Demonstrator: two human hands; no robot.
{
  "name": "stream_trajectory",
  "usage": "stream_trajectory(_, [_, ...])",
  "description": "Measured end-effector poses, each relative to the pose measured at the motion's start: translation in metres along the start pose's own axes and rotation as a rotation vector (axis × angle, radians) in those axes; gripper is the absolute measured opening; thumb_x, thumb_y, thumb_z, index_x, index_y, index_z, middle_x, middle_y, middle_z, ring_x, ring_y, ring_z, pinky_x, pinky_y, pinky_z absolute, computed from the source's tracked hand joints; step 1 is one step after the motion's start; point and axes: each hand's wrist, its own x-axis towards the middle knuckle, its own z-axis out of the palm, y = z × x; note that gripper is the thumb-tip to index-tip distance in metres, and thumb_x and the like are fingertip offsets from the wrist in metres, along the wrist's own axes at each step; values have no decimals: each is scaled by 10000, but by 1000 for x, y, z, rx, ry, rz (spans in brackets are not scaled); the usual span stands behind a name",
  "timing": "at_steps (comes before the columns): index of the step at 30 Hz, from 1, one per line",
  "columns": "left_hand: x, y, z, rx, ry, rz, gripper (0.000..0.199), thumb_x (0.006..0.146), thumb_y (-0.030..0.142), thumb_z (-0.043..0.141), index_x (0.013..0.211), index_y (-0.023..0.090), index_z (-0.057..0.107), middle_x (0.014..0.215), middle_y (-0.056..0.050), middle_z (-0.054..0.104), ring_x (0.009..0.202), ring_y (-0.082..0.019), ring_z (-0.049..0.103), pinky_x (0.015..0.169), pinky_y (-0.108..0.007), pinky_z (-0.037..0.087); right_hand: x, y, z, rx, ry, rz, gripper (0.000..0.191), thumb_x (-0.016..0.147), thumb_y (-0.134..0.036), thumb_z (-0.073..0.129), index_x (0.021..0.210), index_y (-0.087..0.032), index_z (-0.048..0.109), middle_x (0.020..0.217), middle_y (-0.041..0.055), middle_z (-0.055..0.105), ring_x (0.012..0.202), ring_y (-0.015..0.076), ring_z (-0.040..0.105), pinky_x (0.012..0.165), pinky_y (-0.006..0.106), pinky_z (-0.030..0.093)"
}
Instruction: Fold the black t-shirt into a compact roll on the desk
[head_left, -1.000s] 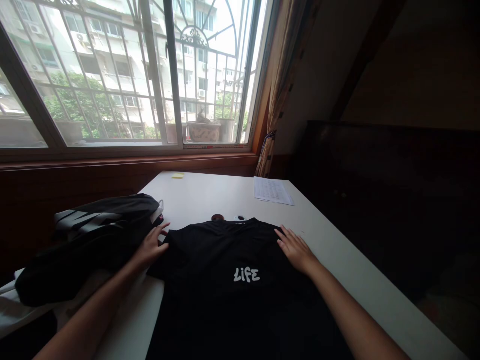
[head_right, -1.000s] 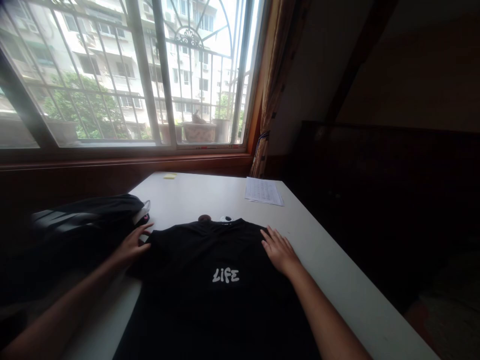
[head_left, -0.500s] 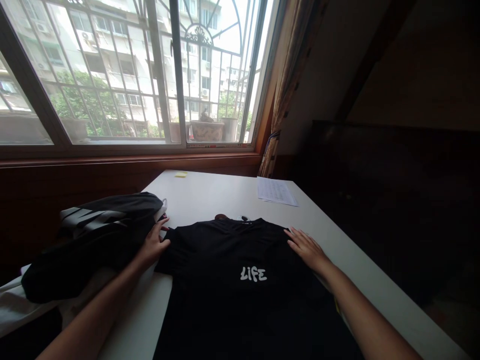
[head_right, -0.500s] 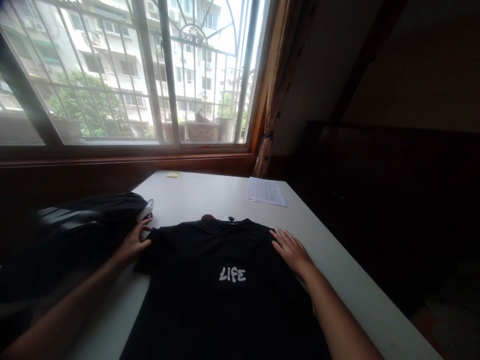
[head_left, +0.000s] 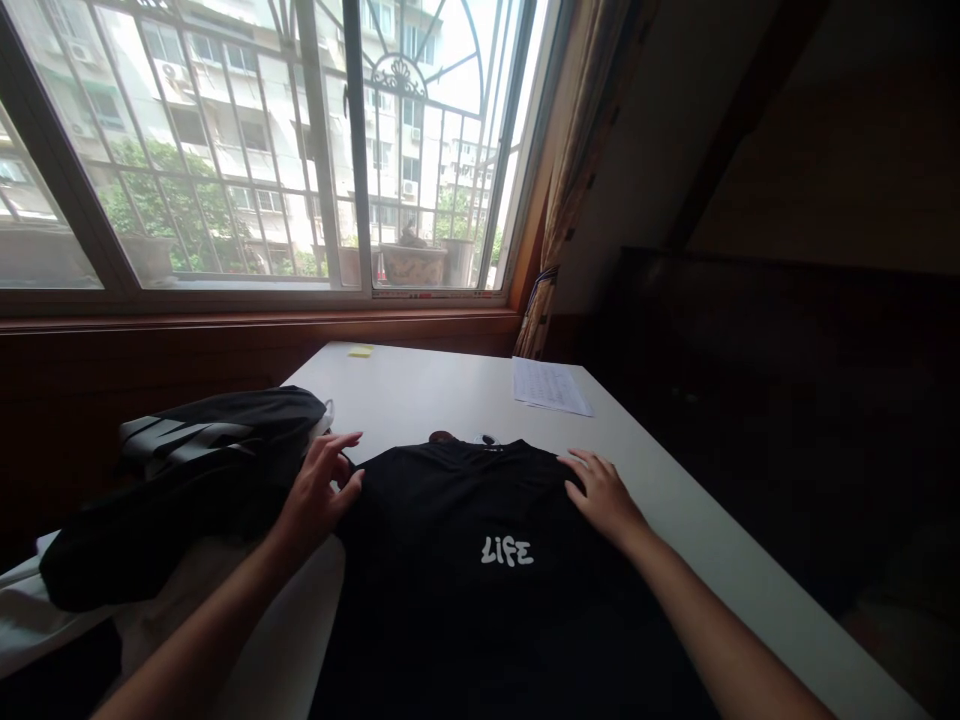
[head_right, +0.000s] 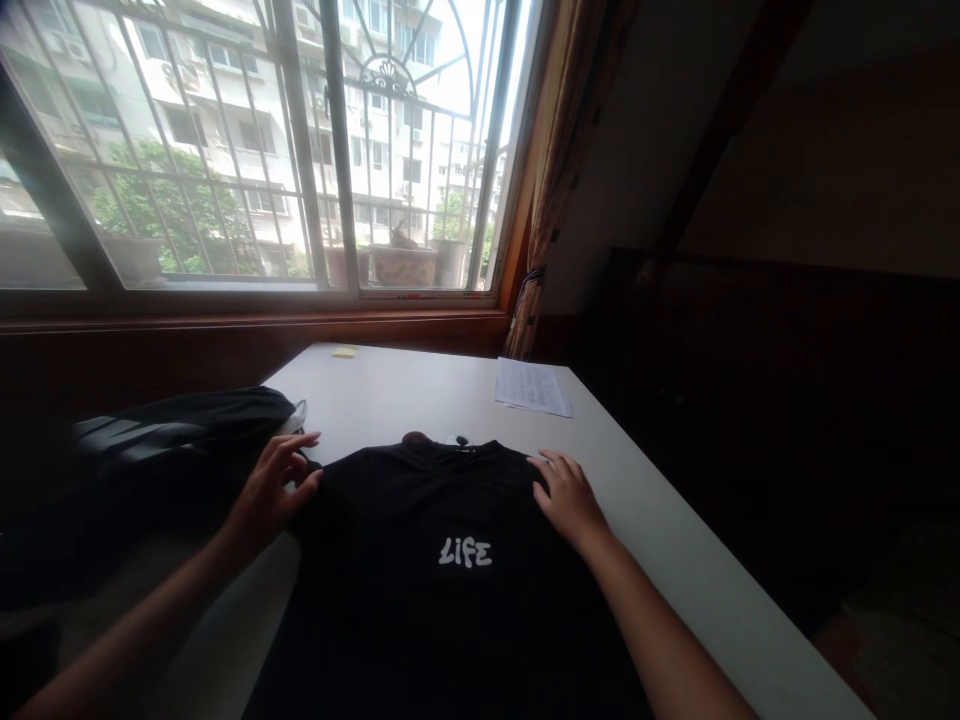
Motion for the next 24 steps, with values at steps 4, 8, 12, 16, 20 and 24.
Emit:
stream_trajectory(4, [-7, 16, 4, 66, -78, 147, 388, 997, 240, 509, 1379, 278, 453, 1248, -73, 507, 803, -131, 596, 847, -346, 549, 5, -88, -17, 398, -17, -141, 327, 939, -324, 472, 1174, -253, 689, 1188, 78, 691, 1157, 270, 600, 1053, 425, 438])
stream_trajectory(8, [-20, 35, 13, 88, -266, 313, 462, 1018, 159, 467, 1452, 302, 405, 1369, -90, 498, 1127, -210, 593, 984, -369, 523, 11, -162, -3, 903, -292, -51, 365, 958, -436, 493, 1234, -242, 631, 911, 38, 730, 803, 214, 691, 789, 364, 547])
stream_trajectory(12, [-32, 66, 20, 124, -582, 546, 548, 988, 68, 438, 1489, 288, 398, 1459, -89, 497, 1171, -235, 578, 976, -372, 532, 20, -194, 21, 1061, -398, 78, 480, 983, -543, 394, 1304, -223, 551, 919, 48, 719, 720, 196, 688, 613, 318, 544])
stream_trajectory(16, [-38, 95, 22, 99, -754, 683, 489, 971, 137, 506, 1441, 265, 470, 1399, -73, 583, 1034, -230, 623, 901, -386, 540, 30, -200, 30, 1004, -345, 106, 532, 959, -606, 447, 1307, -218, 552, 921, 45, 697, 758, 187, 659, 644, 302, 514])
stream_trajectory(20, [-36, 106, 19, 52, -782, 669, 461, 919, 176, 567, 1372, 255, 524, 1248, -70, 653, 947, -218, 624, 863, -383, 515, 37, -206, 33, 923, -306, 49, 622, 802, -444, 753, 1347, -234, 537, 870, 5, 675, 820, 194, 644, 767, 318, 495])
stream_trajectory(24, [-28, 98, 9, 138, -775, 562, 410, 900, 199, 595, 1304, 251, 543, 1091, -64, 654, 937, -240, 598, 853, -398, 499, 43, -215, 39, 848, -270, 21, 580, 768, -232, 734, 1322, -269, 568, 925, 0, 658, 834, 184, 632, 783, 311, 484])
